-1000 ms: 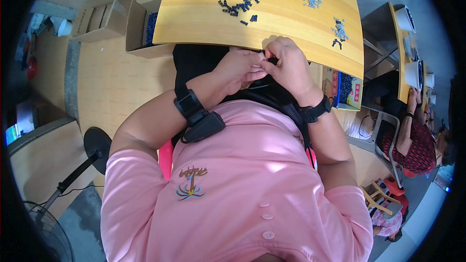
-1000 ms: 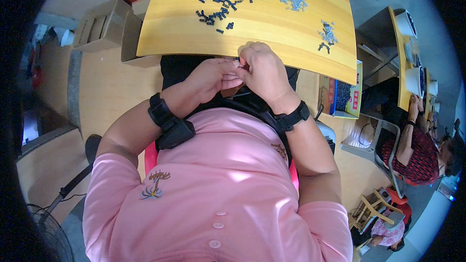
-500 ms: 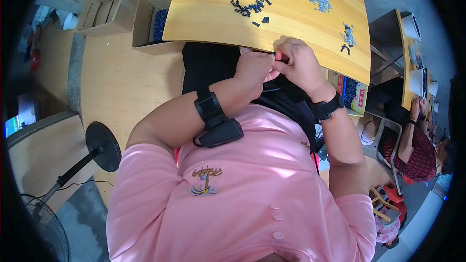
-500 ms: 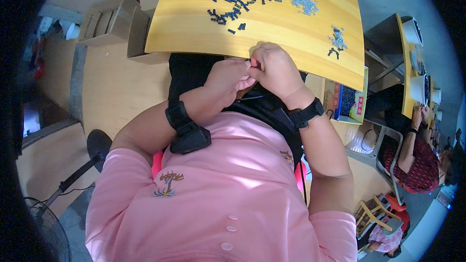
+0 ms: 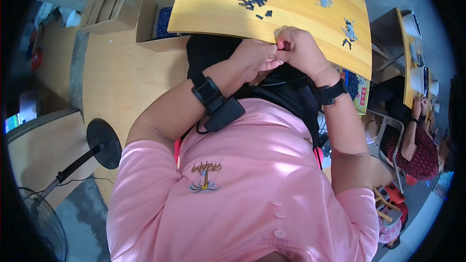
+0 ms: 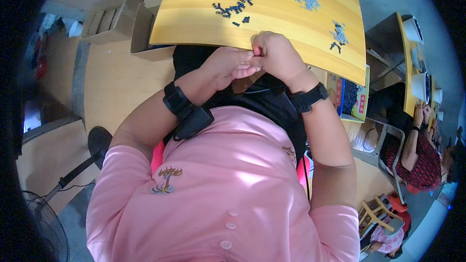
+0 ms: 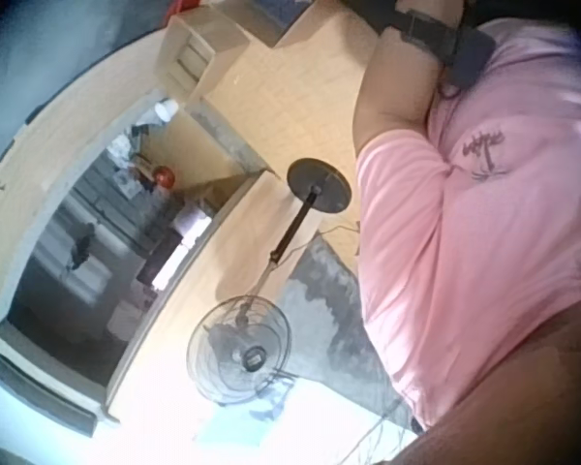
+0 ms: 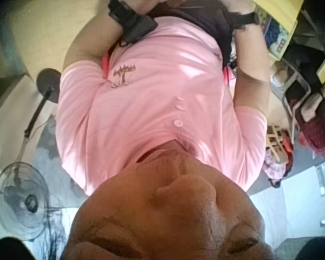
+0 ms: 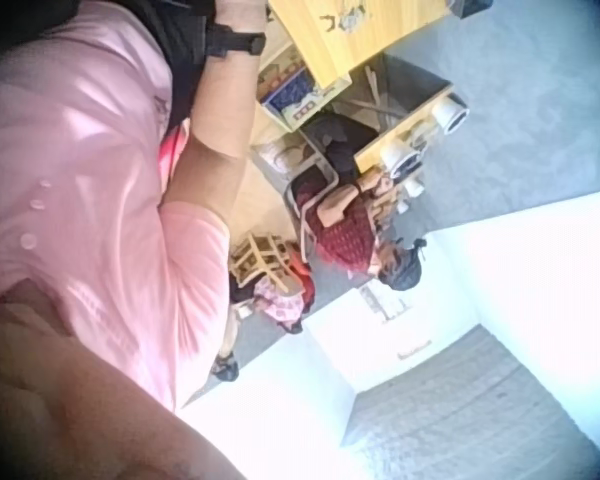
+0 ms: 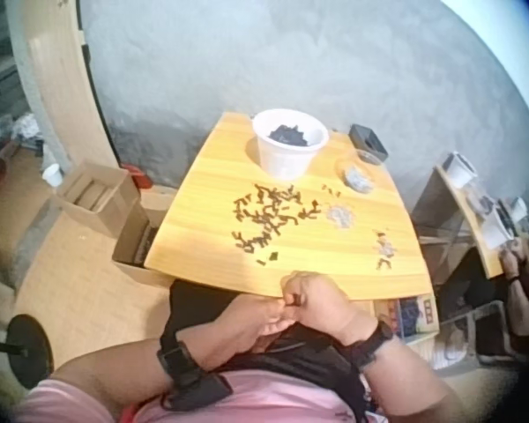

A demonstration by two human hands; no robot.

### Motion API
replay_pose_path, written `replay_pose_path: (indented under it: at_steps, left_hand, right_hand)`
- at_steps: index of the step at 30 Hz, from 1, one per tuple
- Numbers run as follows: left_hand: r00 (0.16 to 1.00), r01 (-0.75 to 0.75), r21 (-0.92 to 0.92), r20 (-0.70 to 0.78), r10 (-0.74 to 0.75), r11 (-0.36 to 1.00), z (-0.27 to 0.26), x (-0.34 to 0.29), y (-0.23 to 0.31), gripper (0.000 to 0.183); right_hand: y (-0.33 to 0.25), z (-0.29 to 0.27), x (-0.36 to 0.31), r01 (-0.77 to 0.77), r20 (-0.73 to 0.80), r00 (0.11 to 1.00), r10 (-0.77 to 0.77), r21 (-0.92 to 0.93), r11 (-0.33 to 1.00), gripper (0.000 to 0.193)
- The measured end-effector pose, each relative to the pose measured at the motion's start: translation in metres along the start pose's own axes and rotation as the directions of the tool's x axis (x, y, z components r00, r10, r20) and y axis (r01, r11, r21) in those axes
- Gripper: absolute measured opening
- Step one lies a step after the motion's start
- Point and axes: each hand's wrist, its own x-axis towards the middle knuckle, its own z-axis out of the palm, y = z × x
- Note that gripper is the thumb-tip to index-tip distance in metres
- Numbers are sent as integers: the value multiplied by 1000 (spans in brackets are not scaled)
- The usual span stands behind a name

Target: Manually assembling small plastic components by joining interlocking pieces together at a workstation.

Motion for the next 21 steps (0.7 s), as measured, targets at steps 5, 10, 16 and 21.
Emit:
replay_pose_path:
  at_steps: [5, 10, 16, 21]
  left_hand:
    - [974, 18, 244, 215, -72, 969, -36, -28, 27, 22]
    - [960, -258, 236, -50, 277, 937, -92, -77, 77, 22]
    - [784, -429, 125, -440, 438, 894, -192, -59, 111, 23]
    - [655, -539, 55, -601, 459, 841, -240, -11, 155, 21]
  right_hand:
    - [12, -12, 2, -109, 201, 978, 51, 287, 952, 20]
    - [31, -3, -18, -226, -7, 964, 268, 518, 825, 13]
    - [27, 2, -8, -277, 18, 943, 331, 592, 757, 8]
    - [28, 2, -7, -303, 33, 932, 361, 618, 726, 7]
